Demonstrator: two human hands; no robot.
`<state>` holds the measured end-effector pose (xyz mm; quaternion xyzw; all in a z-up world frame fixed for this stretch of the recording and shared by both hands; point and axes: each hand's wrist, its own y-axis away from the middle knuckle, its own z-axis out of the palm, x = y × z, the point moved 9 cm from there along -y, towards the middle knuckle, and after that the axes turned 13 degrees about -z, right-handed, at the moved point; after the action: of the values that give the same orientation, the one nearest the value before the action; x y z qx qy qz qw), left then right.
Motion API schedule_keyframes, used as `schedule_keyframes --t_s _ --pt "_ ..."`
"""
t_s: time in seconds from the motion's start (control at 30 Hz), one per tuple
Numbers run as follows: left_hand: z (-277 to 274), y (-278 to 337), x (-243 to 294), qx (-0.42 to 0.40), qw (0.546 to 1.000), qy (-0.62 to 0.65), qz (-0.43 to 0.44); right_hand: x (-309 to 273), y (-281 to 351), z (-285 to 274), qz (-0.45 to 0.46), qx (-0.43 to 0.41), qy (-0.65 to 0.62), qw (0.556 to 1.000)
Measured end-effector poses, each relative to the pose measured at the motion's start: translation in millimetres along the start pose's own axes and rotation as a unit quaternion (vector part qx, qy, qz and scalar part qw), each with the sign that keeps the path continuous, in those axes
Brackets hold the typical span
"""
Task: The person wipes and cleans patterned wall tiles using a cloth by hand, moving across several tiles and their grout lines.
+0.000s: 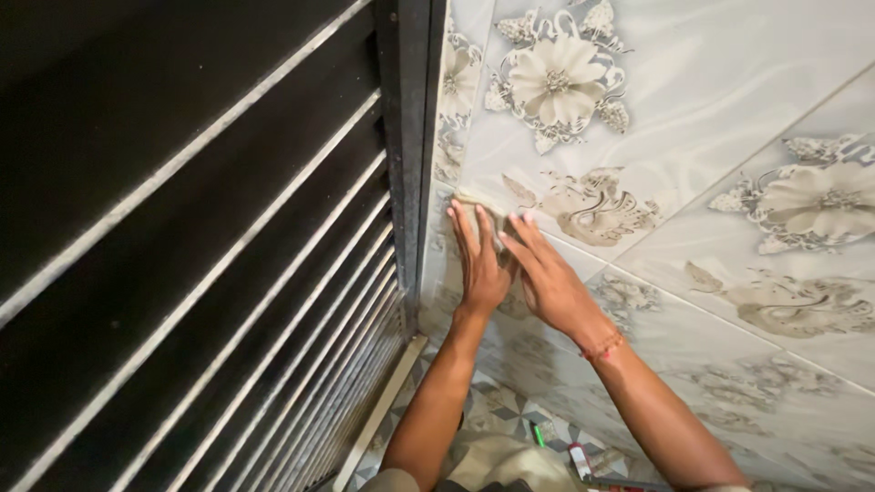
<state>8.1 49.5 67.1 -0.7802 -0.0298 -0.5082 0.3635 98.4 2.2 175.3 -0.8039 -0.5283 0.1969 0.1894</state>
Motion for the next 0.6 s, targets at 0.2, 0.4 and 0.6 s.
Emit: schedule_keyframes --t_s 0.2,0.4,0.6 --pt "8.9 11.4 -18.4 0.045 0.994 0.087 -0.053 -12.5 12.2 -28.6 0.009 0.035 0.000 0.999" --pt "-3.3 3.7 -15.2 0.143 0.980 -0.036 -0.135 -17.3 23.5 -39.4 0.008 0.043 0.013 0.999" --pt "-24.7 -15.6 0.7 0.198 0.950 0.180 -0.158 -18.7 27.5 -46.3 -0.010 0.054 -0.008 0.998"
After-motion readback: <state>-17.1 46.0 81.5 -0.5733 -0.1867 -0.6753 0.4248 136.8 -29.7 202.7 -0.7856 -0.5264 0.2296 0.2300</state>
